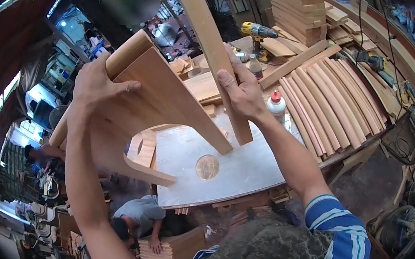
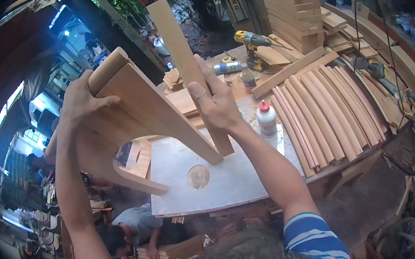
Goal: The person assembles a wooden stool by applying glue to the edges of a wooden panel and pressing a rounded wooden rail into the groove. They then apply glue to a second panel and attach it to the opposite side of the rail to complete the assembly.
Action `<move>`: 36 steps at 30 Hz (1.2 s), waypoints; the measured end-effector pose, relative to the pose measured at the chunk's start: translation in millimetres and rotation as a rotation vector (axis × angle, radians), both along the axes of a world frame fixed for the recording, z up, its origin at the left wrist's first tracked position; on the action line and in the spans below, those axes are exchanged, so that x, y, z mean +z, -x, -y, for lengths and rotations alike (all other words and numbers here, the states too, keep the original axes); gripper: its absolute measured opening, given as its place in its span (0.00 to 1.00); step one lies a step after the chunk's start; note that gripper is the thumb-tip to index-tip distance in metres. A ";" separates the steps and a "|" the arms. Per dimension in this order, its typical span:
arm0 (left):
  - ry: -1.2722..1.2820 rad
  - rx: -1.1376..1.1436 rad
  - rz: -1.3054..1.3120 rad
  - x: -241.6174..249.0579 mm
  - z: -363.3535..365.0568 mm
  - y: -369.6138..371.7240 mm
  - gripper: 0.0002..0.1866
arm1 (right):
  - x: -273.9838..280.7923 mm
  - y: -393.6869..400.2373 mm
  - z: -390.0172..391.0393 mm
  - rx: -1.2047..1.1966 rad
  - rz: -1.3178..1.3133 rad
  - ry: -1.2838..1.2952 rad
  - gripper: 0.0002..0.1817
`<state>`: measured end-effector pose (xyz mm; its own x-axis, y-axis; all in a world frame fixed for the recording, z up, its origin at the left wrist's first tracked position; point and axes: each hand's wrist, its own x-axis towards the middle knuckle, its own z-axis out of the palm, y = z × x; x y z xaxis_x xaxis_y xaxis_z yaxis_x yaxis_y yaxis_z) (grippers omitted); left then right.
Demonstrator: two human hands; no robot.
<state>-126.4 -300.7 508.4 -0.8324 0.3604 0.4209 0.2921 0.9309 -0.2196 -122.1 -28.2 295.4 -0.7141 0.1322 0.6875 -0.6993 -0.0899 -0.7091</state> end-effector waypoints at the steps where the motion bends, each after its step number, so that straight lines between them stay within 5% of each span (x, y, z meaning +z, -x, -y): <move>1: -0.001 -0.006 -0.018 1.6 -0.9 -0.1 0.42 | 0.3 -2.6 -5.0 0.023 0.001 -0.008 0.38; 10: -0.012 -0.024 -0.056 -2.0 2.3 0.7 0.46 | -56.3 -47.0 -23.8 -0.096 0.071 -0.130 0.43; 19: -0.144 -0.016 -0.085 -7.5 -21.7 -18.7 0.29 | -188.0 -68.8 -17.0 -0.288 0.016 -0.225 0.42; 36: -0.141 -0.061 -0.252 -26.5 22.3 26.9 0.33 | -242.3 -118.9 -17.5 -0.228 0.131 -0.271 0.30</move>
<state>-153.2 -323.0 481.9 -0.6738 0.3294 0.6614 0.3007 0.9399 -0.1618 -3.2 -10.7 53.1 -0.7718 0.1237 0.6237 -0.5813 0.2603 -0.7709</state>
